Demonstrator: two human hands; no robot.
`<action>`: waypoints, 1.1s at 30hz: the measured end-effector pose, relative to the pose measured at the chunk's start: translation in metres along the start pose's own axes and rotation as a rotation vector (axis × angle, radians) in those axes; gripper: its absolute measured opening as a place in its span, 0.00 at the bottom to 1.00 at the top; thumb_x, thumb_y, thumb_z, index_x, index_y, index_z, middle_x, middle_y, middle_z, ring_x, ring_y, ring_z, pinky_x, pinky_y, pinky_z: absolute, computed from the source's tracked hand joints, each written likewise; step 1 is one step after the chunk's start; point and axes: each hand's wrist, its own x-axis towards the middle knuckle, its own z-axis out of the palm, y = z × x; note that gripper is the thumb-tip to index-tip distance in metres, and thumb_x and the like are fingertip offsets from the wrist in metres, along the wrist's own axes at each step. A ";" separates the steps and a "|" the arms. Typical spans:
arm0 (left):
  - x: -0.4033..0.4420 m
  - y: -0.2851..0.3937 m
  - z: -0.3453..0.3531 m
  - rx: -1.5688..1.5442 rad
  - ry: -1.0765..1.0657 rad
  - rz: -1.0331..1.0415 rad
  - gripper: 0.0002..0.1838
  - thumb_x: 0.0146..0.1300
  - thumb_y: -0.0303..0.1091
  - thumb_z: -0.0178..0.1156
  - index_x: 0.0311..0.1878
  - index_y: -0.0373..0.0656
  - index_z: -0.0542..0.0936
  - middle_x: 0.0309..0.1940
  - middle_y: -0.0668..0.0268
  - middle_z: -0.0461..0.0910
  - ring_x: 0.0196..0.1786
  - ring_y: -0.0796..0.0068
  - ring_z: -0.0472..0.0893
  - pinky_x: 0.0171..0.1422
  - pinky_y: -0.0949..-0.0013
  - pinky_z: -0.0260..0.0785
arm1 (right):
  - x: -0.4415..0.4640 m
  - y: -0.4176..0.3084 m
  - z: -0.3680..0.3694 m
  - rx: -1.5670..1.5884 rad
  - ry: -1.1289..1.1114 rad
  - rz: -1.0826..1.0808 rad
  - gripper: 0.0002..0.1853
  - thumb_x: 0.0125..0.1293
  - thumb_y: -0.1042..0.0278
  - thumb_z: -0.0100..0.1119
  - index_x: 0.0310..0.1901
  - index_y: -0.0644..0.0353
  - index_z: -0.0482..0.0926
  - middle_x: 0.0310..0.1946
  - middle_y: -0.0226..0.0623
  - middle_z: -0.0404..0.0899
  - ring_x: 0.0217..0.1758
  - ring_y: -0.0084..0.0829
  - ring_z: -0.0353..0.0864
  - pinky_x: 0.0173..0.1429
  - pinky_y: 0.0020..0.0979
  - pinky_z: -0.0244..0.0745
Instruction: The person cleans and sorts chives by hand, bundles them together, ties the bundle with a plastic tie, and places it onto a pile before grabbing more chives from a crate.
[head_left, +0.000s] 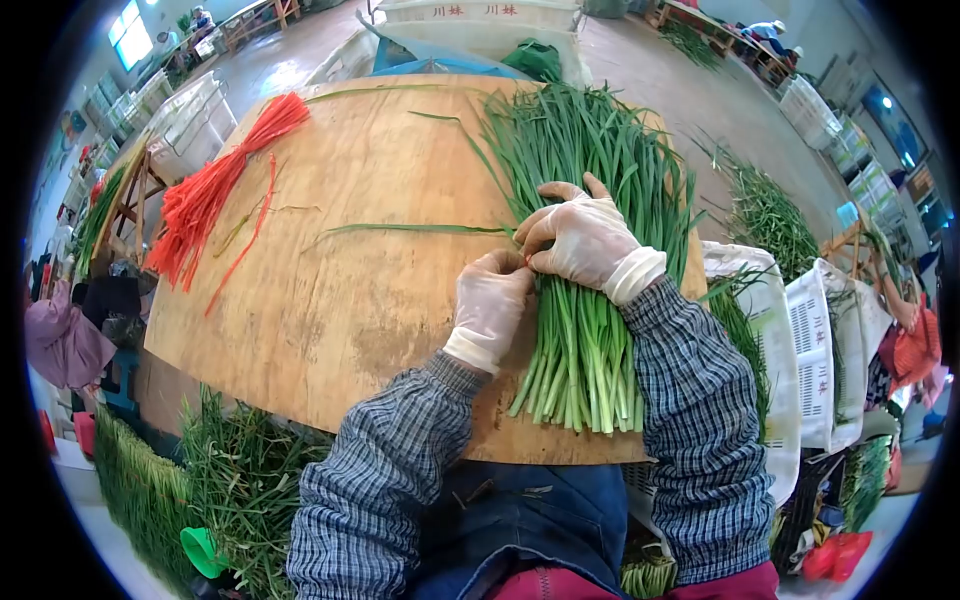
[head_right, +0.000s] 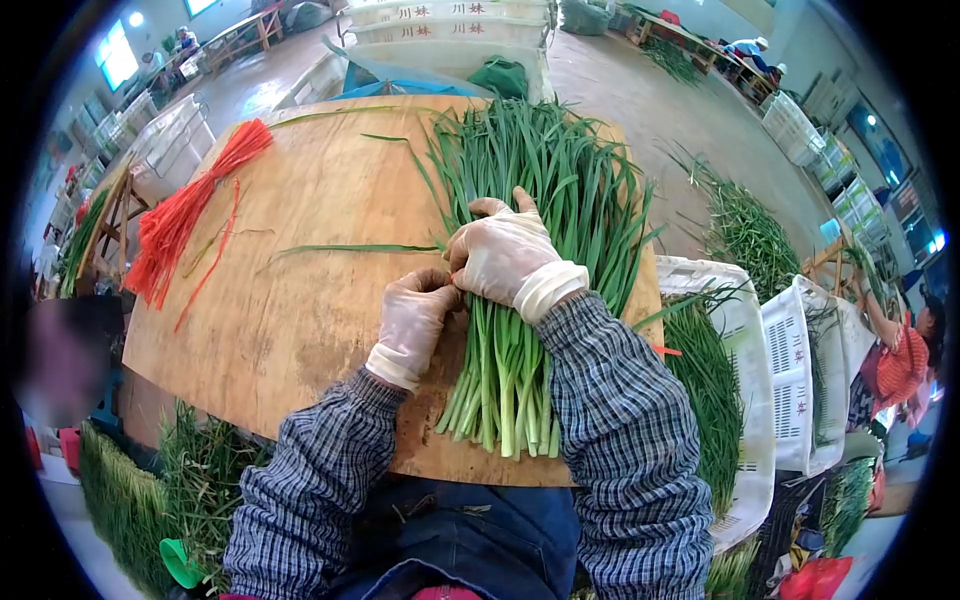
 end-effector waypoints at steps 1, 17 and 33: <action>0.000 0.000 0.001 0.002 0.020 0.002 0.03 0.53 0.25 0.58 0.30 0.35 0.78 0.21 0.68 0.77 0.22 0.83 0.73 0.25 0.79 0.65 | 0.000 0.000 0.001 -0.005 0.002 0.001 0.08 0.47 0.60 0.61 0.28 0.48 0.85 0.41 0.17 0.81 0.65 0.36 0.60 0.71 0.55 0.35; -0.005 -0.013 0.015 0.396 0.243 0.445 0.05 0.54 0.28 0.60 0.30 0.35 0.78 0.22 0.60 0.80 0.25 0.77 0.78 0.31 0.73 0.69 | 0.003 0.001 0.006 -0.012 0.062 -0.019 0.08 0.44 0.65 0.56 0.25 0.47 0.85 0.36 0.34 0.81 0.58 0.31 0.70 0.70 0.54 0.41; 0.001 -0.014 0.008 0.240 0.182 0.254 0.04 0.50 0.28 0.59 0.29 0.38 0.79 0.24 0.55 0.79 0.28 0.64 0.80 0.35 0.66 0.71 | 0.005 0.003 0.007 -0.012 0.058 -0.064 0.06 0.41 0.65 0.59 0.23 0.49 0.84 0.29 0.31 0.80 0.51 0.31 0.73 0.69 0.54 0.43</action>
